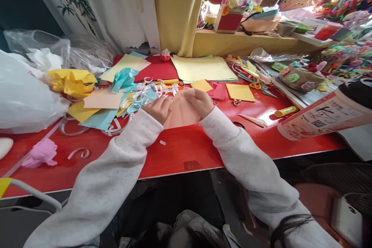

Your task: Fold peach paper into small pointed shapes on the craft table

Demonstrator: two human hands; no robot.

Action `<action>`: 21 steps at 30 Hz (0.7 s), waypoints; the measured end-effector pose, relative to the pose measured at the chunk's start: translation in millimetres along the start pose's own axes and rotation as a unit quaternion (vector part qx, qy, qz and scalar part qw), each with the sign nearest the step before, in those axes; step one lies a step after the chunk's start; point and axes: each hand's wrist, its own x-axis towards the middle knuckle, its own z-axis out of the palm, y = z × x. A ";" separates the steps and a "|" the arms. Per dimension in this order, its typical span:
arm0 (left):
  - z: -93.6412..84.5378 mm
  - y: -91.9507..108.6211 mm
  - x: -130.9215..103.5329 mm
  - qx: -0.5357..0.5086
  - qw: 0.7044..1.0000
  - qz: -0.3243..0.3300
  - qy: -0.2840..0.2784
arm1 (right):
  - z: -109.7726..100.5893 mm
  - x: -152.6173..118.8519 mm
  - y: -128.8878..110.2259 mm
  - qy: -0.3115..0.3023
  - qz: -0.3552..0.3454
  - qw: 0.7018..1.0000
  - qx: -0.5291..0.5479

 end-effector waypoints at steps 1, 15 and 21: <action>-1.6 -1.0 1.2 0.008 1.000 -0.012 0.024 | -0.2 0.1 0.3 0.000 -0.001 1.000 0.002; 0.0 -11.4 15.2 -0.429 0.877 -0.208 -0.062 | 0.2 5.1 8.7 -0.024 -0.032 0.990 0.136; -9.4 -6.6 15.2 -0.480 0.839 -0.252 -0.038 | -6.5 5.6 4.1 -0.061 0.013 0.965 0.256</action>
